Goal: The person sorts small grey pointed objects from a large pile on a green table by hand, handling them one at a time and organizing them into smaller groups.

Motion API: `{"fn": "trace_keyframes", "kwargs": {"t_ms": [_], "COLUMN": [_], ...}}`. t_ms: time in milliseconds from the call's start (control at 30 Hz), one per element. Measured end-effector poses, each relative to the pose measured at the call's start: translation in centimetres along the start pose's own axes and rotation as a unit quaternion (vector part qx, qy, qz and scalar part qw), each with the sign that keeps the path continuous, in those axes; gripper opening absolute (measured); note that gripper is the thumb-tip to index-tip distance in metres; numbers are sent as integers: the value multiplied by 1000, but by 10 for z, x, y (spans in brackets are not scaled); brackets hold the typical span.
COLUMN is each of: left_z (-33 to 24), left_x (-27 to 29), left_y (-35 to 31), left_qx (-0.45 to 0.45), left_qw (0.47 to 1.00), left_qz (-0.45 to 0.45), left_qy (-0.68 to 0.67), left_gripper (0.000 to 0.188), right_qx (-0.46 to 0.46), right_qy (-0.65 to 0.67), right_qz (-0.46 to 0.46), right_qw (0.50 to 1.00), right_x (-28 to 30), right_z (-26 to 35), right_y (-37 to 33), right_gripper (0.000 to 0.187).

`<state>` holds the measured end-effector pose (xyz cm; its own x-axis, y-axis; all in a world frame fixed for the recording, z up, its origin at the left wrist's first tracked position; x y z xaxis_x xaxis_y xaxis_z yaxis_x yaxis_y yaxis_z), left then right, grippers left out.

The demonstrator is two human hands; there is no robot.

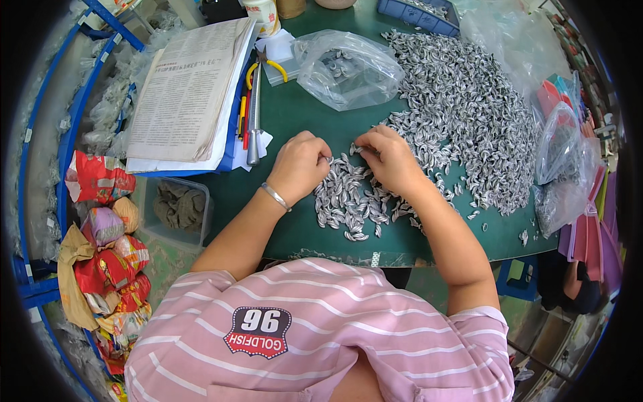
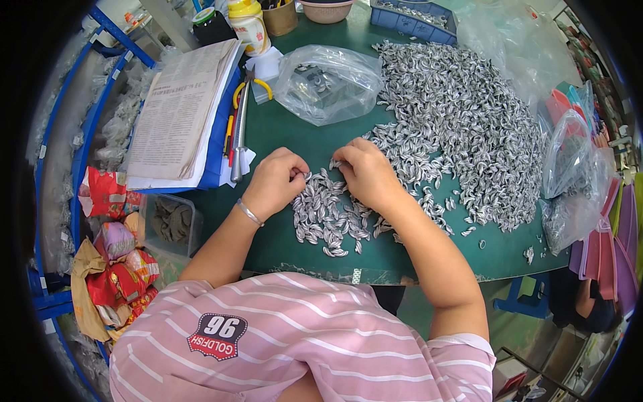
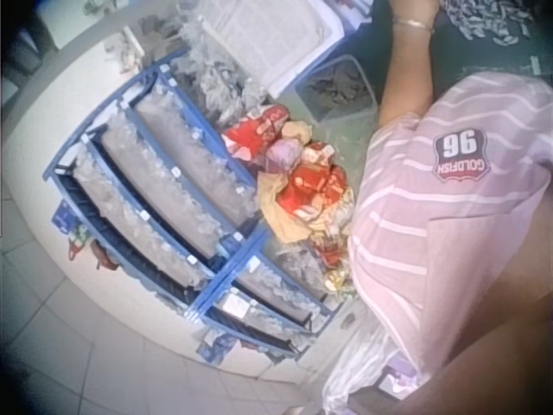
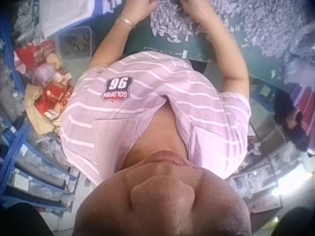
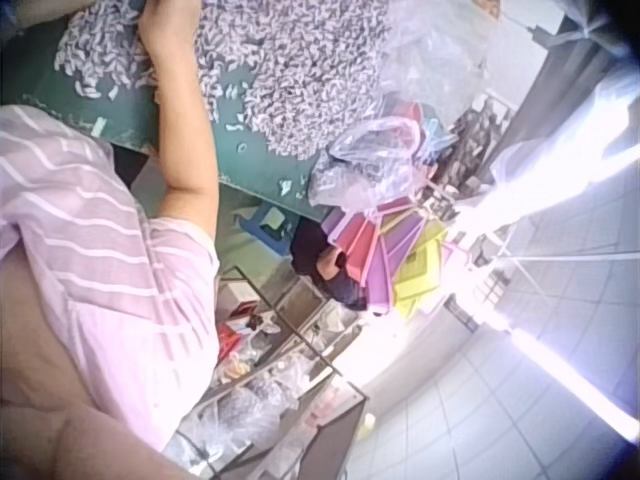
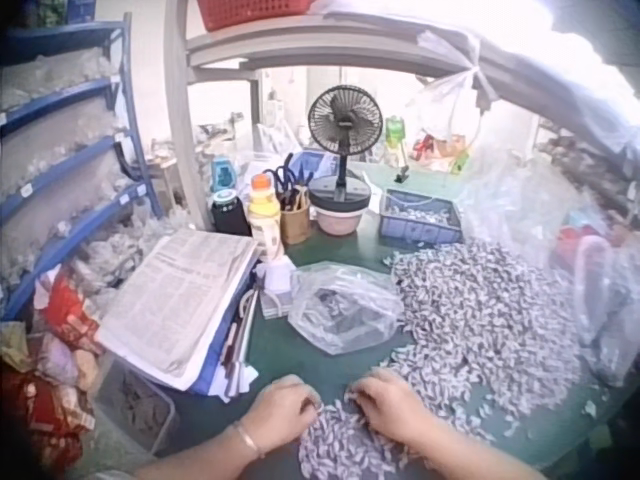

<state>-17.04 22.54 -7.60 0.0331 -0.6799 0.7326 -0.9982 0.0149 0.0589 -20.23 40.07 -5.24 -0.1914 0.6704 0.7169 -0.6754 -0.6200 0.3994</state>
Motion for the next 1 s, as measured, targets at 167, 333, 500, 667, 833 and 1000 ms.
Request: {"fn": "trace_keyframes", "kwargs": {"t_ms": [167, 333, 500, 667, 833, 1000], "left_z": [13, 10, 12, 3, -2, 3], "left_x": [-6, -9, -10, -1, 24, 14], "left_y": [2, 3, -1, 19, 34, -15], "left_qx": [189, 261, 270, 199, 144, 37], "left_qw": [922, 817, 778, 721, 867, 995], "left_qz": [105, 175, 202, 150, 64, 85], "left_qy": [-321, -483, -530, -646, -473, -27], "left_gripper": [13, 19, 21, 35, 32, 27], "right_qx": [-3, 20, 97, 77, 177, 128], "right_qy": [59, 60, -2, -34, -26, -119], "right_qz": [44, -13, 6, -42, 34, -6], "right_qw": [997, 998, 995, 996, 983, 985], "right_x": [-5, -8, -12, -10, -24, -14], "right_z": [3, 20, 33, 31, 58, 43], "right_y": [-6, -10, -17, -22, -26, -32], "right_gripper": [13, 13, 17, 16, 27, 29]}}
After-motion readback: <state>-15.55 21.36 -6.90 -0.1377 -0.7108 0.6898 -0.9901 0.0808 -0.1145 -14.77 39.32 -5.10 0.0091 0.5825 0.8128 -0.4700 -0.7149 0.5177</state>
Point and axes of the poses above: each hand's wrist, its own y-axis towards the middle knuckle, its own x-axis out of the back of the hand, z = x × y, the point moved 6 cm from there along y, towards the middle knuckle, and after that the axes turned 13 degrees about x, right-handed, at the moved point
